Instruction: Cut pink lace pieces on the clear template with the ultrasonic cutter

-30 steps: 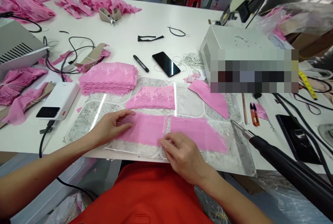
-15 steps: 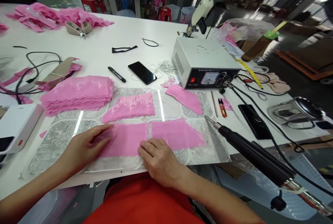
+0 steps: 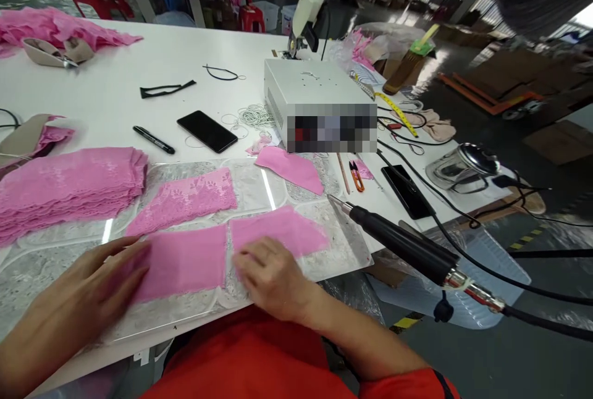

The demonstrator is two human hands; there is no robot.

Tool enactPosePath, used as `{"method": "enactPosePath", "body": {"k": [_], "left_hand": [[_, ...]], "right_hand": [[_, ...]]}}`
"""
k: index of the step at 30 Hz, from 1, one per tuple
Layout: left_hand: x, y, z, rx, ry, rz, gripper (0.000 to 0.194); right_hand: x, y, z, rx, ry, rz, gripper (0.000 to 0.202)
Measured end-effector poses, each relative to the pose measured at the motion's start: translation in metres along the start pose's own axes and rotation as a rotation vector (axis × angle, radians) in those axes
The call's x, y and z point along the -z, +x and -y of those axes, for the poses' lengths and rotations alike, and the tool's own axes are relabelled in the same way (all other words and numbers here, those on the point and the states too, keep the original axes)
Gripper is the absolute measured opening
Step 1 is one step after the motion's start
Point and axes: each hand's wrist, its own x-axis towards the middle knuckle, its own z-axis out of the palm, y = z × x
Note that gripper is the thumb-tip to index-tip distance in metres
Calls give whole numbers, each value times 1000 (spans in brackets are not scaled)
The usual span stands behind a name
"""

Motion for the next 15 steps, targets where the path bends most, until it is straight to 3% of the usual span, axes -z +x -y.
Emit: {"method": "enactPosePath", "body": {"k": [4, 8, 11, 15], "left_hand": [[1, 14, -14, -171, -38, 23, 33], [-16, 55, -44, -457, -140, 97, 36], [-35, 91, -65, -607, -136, 193, 41], [-51, 115, -79, -634, -124, 267, 39]], "right_hand": [[40, -30, -34, -345, -99, -156, 11], [65, -70, -53, -615, -206, -151, 9], [70, -86, -55, -737, -175, -100, 12], [70, -84, -54, -755, -117, -91, 14]]}}
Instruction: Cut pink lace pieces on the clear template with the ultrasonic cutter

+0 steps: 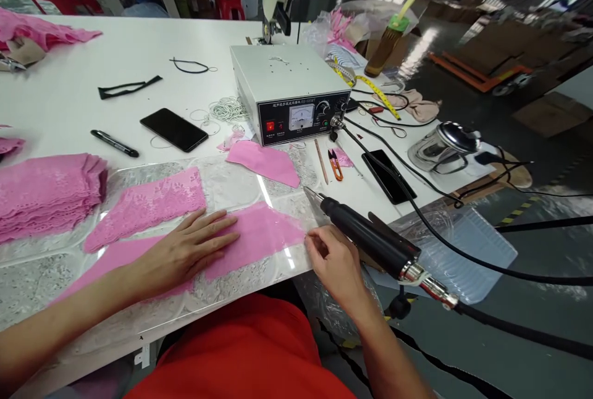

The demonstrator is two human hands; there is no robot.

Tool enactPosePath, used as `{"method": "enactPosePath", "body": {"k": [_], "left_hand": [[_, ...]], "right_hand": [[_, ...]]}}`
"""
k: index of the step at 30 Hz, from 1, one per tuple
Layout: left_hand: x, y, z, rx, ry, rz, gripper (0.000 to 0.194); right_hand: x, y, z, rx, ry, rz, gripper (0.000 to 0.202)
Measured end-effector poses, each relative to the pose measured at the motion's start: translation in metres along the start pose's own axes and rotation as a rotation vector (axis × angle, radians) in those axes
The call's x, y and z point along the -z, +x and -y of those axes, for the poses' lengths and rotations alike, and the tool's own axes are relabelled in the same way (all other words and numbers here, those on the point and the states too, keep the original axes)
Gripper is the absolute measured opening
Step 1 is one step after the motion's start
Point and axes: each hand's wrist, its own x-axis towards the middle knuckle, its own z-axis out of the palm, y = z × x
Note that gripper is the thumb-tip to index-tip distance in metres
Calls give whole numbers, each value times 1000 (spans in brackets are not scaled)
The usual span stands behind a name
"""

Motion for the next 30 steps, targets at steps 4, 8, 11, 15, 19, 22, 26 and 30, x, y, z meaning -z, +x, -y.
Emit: {"method": "enactPosePath", "body": {"k": [4, 8, 11, 15, 19, 22, 26, 30], "left_hand": [[-3, 1, -3, 26, 12, -4, 40], [-4, -2, -6, 41, 26, -21, 40], [-5, -3, -8, 55, 59, -45, 39], [-6, -3, -11, 63, 92, -88, 39], [-6, -4, -12, 56, 114, -98, 39], [-6, -5, -12, 59, 130, -86, 40], [-7, -5, -11, 58, 135, -78, 42], [-8, -5, -12, 60, 106, -103, 42]], "right_hand": [[0, 9, 5, 55, -6, 26, 15], [-2, 12, 3, 50, 34, 44, 16], [-6, 13, 0, 42, 36, 5, 14], [-9, 15, 0, 42, -26, -26, 13], [-8, 15, 0, 72, -13, -53, 11], [-6, 14, -2, 93, 15, -64, 11], [-6, 14, -3, 73, 22, -49, 11], [-6, 16, 0, 71, 28, -26, 11]]}}
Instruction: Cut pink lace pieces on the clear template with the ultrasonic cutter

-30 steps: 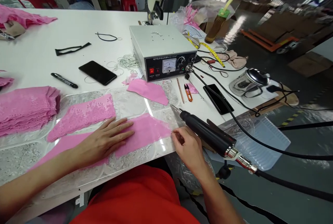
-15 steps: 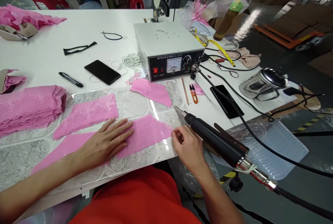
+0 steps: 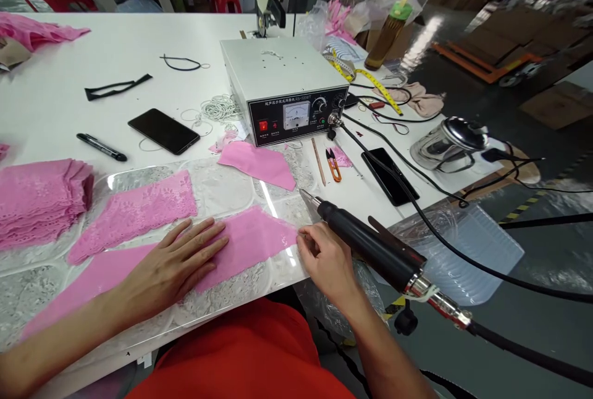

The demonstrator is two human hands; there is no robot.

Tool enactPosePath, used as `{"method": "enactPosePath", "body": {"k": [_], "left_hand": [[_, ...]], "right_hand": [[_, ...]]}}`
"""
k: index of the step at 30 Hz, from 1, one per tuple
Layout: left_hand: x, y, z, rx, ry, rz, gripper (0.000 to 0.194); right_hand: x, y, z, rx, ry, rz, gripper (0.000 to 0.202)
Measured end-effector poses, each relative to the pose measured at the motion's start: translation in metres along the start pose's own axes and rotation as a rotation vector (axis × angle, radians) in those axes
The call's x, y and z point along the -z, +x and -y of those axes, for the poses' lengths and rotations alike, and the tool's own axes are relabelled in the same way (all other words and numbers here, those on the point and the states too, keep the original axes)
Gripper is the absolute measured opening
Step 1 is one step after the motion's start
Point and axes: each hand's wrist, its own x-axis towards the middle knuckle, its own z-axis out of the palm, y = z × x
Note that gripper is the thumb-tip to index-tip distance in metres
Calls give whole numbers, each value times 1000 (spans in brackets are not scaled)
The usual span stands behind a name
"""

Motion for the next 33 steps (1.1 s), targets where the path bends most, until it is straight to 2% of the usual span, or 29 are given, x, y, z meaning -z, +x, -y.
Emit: {"method": "enactPosePath", "body": {"k": [9, 15, 20, 24, 28, 33], "left_hand": [[-1, 1, 0, -3, -8, -22, 43], [3, 9, -2, -13, -22, 30, 42], [1, 41, -1, -163, -102, 164, 46], [-10, 64, 5, -225, -136, 165, 42], [-14, 71, 7, -224, -149, 184, 43], [-14, 71, 6, -199, -144, 197, 45]], "right_hand": [[-2, 5, 2, 13, -50, 11, 18], [-2, 0, -3, -47, 24, -6, 13], [2, -9, -6, 105, 69, -125, 13], [3, -16, -9, 232, 24, -132, 24], [0, -22, -16, 276, -15, -91, 35], [-1, -22, -20, 290, -57, -79, 38]]}}
